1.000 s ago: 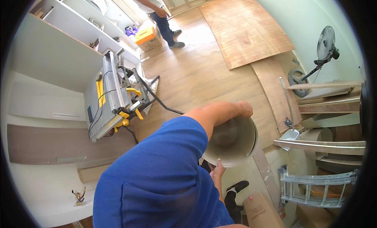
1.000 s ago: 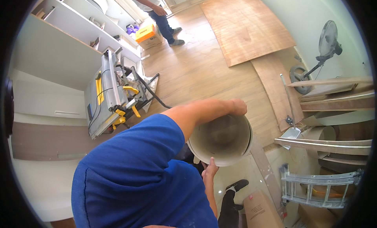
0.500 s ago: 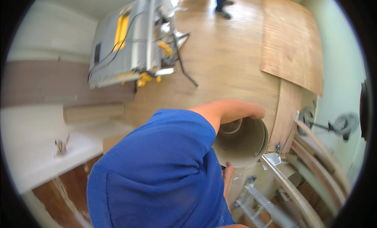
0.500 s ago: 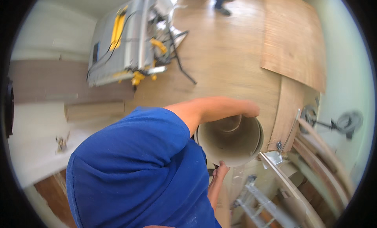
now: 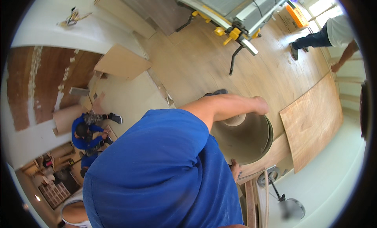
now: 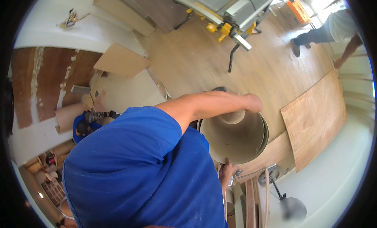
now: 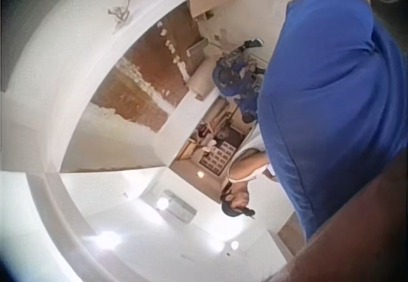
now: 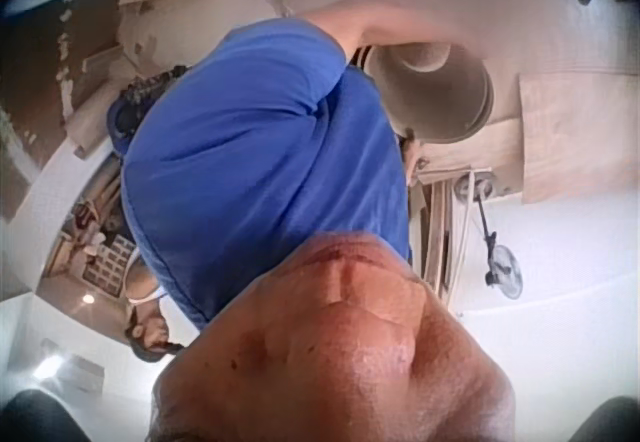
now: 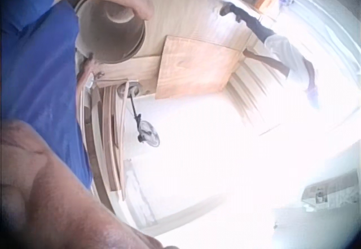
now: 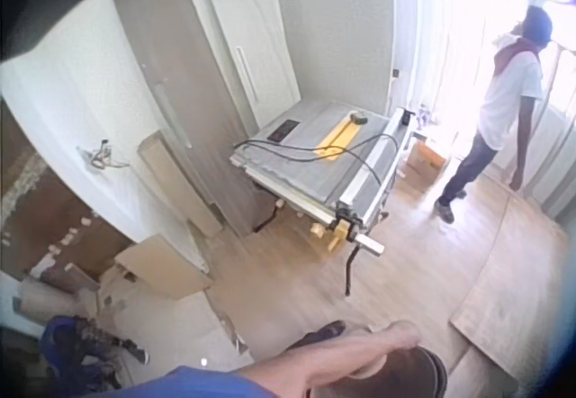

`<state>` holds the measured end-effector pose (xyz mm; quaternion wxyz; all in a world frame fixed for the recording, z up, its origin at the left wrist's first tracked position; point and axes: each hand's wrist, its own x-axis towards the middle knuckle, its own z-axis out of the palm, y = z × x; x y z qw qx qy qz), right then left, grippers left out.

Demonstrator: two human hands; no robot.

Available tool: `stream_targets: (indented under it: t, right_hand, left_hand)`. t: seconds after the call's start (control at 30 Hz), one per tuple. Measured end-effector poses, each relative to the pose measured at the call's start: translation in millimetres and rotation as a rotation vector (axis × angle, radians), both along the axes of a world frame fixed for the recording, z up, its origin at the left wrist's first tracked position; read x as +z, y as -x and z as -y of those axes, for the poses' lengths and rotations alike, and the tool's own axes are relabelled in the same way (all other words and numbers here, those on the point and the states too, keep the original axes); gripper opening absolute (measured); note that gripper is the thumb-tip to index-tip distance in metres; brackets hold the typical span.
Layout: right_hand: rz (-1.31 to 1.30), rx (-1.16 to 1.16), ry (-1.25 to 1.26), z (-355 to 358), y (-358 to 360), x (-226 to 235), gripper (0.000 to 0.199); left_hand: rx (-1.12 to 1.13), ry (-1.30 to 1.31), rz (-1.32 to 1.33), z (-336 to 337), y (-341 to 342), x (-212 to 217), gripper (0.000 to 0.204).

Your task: The person handles a large curved wooden panel, unfolding it from a rolled state and positioning it on the floor with coworkers. They adjust the panel's orientation and align it with other pieces in a workshop setting.

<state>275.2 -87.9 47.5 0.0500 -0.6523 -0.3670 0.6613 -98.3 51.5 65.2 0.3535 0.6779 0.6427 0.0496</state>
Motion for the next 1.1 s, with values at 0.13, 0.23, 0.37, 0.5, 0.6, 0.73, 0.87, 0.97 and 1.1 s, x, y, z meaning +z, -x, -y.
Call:
stream_targets:
  t: [0.13,0.23,0.37,0.5,0.6,0.73,0.87,0.97,1.1]
  right_hand:
    - [-0.072,-0.006,0.014,-1,37,12,0.053]
    - [-0.144,0.129,-0.014,0,77,24,0.048]
    - [-0.253,0.253,-0.025,8,136,4,0.041]
    - [-0.299,0.458,0.027,25,224,-1,0.045]
    - [-0.370,0.518,0.024,55,296,-1,0.039]
    - [-0.365,0.612,0.037,85,401,-17,0.036]
    - [-0.046,0.962,0.019,91,510,-131,0.028]
    - [-0.205,0.969,-0.049,127,614,-103,0.034]
    - [-0.204,1.029,-0.106,161,702,-100,0.033]
  left_hand:
    - [0.126,-0.099,-0.061,66,43,19,0.020]
    - [0.196,-0.118,-0.133,109,85,-4,0.021]
    - [0.370,-0.055,-0.171,175,149,19,0.022]
    - [0.558,-0.101,-0.181,257,230,8,0.017]
    - [0.631,-0.128,-0.217,324,304,1,0.012]
    - [0.662,0.003,-0.378,399,399,7,0.010]
    - [0.735,-0.259,-0.241,449,502,0,0.032]
    - [0.869,0.239,-0.401,538,577,-42,0.039]
    - [0.912,0.075,-0.337,574,640,-39,0.019]
